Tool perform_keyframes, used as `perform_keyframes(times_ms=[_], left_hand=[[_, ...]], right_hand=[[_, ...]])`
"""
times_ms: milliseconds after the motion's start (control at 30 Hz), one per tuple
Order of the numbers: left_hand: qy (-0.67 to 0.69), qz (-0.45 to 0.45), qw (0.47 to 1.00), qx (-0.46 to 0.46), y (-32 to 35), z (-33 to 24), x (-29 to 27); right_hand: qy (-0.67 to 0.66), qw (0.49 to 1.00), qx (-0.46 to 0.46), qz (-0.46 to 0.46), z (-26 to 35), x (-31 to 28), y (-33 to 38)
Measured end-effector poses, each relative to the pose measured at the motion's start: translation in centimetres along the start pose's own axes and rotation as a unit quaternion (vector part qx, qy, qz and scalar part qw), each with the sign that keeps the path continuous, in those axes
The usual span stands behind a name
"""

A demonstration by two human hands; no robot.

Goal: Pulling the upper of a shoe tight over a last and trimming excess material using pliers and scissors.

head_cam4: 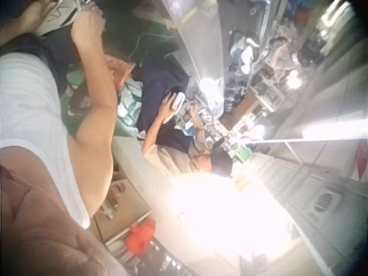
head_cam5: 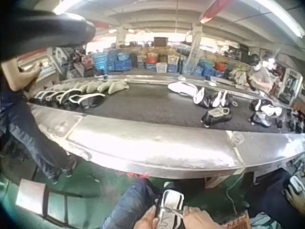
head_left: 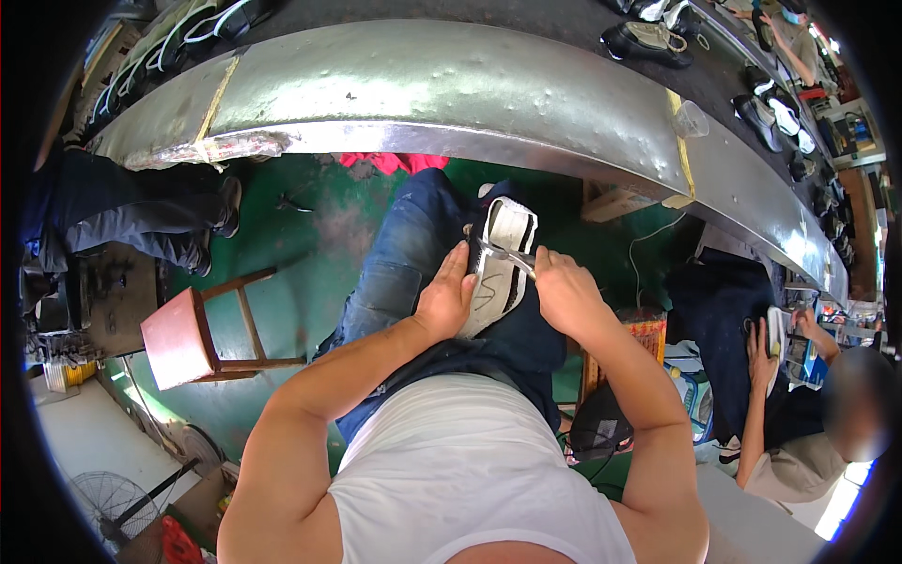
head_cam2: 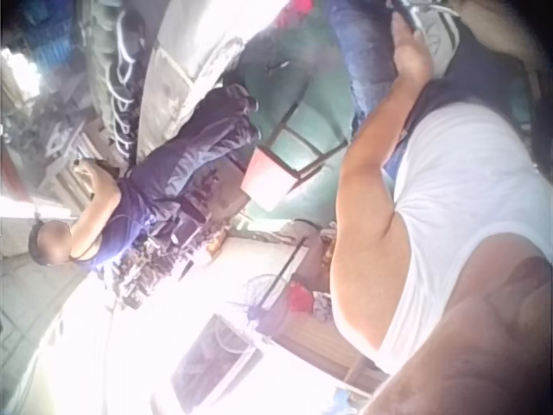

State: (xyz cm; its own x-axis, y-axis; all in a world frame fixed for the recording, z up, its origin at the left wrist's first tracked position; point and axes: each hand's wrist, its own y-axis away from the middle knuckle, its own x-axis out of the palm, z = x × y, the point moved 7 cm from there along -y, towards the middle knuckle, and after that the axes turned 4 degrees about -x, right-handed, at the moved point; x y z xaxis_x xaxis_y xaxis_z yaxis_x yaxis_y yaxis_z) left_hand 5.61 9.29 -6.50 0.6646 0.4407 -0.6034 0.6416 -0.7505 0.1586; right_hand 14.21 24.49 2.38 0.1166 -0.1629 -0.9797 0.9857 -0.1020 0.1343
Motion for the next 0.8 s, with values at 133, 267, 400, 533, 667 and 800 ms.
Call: perform_keyframes(times_ms=[133,267,400,533,667,800], left_hand=[[-0.001,0.04,0.999,0.007,-0.5,-0.7,-0.5],[-0.024,0.07,0.997,0.017,-1.4,-1.3,-0.8],[-0.107,0.085,0.989,0.047,-1.6,-1.8,-0.8],[-0.121,0.133,0.984,-0.003,-2.4,-3.0,-1.1],[-0.174,0.19,0.966,-0.031,-2.0,-4.1,-1.1],[-0.214,0.213,0.953,-0.039,-1.6,-5.0,-1.8]], right_hand=[[-0.076,0.996,0.01,0.039,-0.8,1.9,-0.6],[-0.174,0.98,0.042,-0.092,-1.5,5.6,0.9],[-0.298,0.944,0.056,0.126,-4.1,4.6,-0.1],[-0.286,0.956,0.036,0.055,-3.9,1.8,-1.9],[-0.31,0.949,0.044,-0.035,-4.4,2.6,-3.6],[-0.261,0.965,0.025,-0.019,-3.3,4.1,-2.4]])
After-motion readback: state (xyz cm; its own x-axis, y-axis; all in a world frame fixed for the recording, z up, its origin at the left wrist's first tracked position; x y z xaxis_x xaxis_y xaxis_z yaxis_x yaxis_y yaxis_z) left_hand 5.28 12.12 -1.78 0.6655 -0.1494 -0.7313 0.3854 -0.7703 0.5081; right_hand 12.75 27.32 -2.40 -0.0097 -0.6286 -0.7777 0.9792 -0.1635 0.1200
